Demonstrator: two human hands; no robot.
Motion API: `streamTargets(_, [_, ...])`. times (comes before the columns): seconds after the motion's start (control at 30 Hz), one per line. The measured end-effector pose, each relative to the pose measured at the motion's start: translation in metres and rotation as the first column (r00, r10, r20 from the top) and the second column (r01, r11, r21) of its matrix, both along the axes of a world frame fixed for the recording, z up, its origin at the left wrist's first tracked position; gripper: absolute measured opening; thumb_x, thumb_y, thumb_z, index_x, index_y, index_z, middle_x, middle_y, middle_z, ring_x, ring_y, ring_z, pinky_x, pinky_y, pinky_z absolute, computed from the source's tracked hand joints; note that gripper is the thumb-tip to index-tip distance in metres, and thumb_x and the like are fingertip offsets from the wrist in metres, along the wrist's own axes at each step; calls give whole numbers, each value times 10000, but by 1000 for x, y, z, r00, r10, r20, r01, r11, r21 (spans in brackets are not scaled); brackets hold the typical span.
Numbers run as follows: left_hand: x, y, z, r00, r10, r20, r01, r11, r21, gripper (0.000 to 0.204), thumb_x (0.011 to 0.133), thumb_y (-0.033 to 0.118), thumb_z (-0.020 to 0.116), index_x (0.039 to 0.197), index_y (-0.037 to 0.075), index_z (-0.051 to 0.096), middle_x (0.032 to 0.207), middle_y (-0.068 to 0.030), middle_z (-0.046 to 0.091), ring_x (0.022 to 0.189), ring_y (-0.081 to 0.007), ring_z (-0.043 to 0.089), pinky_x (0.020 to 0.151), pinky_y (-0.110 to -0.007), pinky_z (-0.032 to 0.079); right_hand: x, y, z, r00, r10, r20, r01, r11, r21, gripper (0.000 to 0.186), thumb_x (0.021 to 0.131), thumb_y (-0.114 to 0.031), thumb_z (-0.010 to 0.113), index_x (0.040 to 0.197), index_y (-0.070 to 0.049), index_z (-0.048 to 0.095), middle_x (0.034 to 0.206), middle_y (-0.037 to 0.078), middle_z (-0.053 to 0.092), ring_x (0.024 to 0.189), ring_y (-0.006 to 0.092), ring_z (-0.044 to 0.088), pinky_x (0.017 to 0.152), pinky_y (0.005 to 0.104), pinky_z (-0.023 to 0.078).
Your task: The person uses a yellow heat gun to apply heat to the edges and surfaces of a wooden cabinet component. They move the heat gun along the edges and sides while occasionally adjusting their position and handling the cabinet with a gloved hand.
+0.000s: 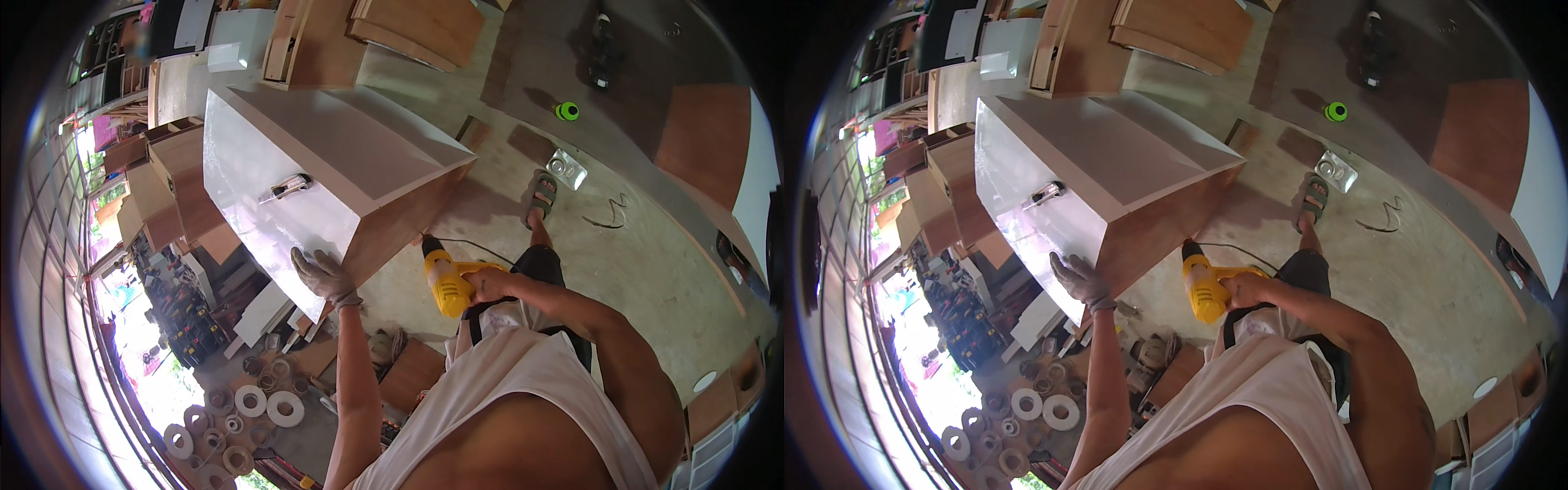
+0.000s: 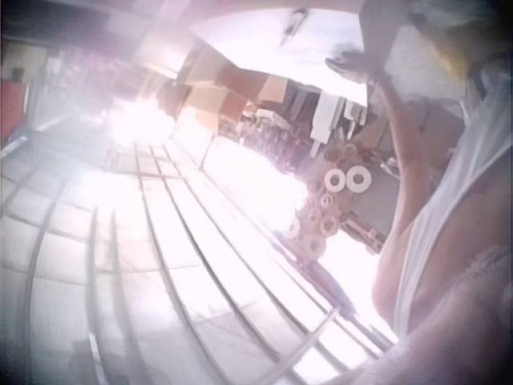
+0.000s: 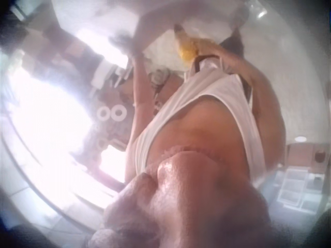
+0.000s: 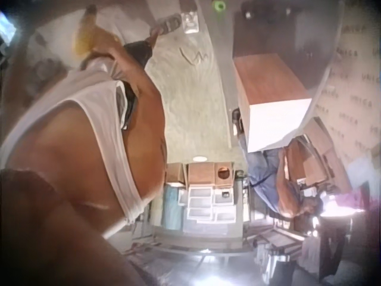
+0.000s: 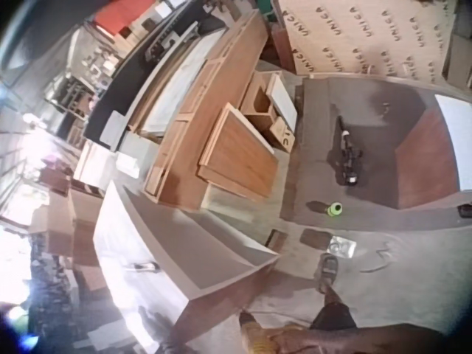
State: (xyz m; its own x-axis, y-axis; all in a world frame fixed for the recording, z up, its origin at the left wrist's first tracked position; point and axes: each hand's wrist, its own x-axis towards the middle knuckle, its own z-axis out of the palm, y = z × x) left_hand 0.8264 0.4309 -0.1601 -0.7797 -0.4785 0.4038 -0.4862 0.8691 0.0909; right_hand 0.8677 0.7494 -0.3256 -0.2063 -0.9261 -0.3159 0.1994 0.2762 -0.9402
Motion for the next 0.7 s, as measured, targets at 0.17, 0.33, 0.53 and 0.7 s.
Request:
streamTargets(0.17, [1, -4, -4, 1000, -9, -6, 9, 1000, 9, 542, 997, 327, 472, 1373, -63, 453, 1382, -262, 490, 1274, -421, 465, 1070, -484, 368, -4, -3, -24, 984, 88, 152, -92, 995, 23, 638, 746, -204, 690, 1357, -115, 525, 1281, 143, 626, 1204, 292, 573, 1013, 351, 428])
streamTargets(0.33, [1, -5, -5, 999, -32, -7, 32, 999, -3, 516, 996, 313, 468, 1360, -53, 473, 1361, -253, 512, 1249, -416, 484, 1055, -489, 375, -13, -7, -22, 979, 200, 36, -203, 965, 167, 738, 699, -137, 698, 1402, -119, 475, 1302, 159, 609, 1218, 301, 565, 1004, 386, 443])
streamTargets(0.53, [-2, -5, -5, 1000, -24, 3, 24, 999, -41, 519, 992, 319, 464, 1351, -55, 488, 1356, -256, 518, 1233, -426, 490, 1051, -497, 369, -28, -6, -15, 931, 360, -60, -308, 862, 402, 683, 694, -242, 793, 1301, -64, 535, 1189, 160, 661, 1143, 309, 613, 937, 410, 481])
streamTargets(0.7, [0, -3, -5, 1000, -13, -7, 13, 999, -39, 506, 987, 321, 474, 1328, -50, 521, 1333, -247, 542, 1216, -418, 506, 1043, -491, 376, -21, 19, -31, 947, 263, -183, -146, 864, 482, 579, 664, -309, 845, 1131, -58, 613, 1048, 135, 703, 1015, 303, 665, 874, 415, 505])
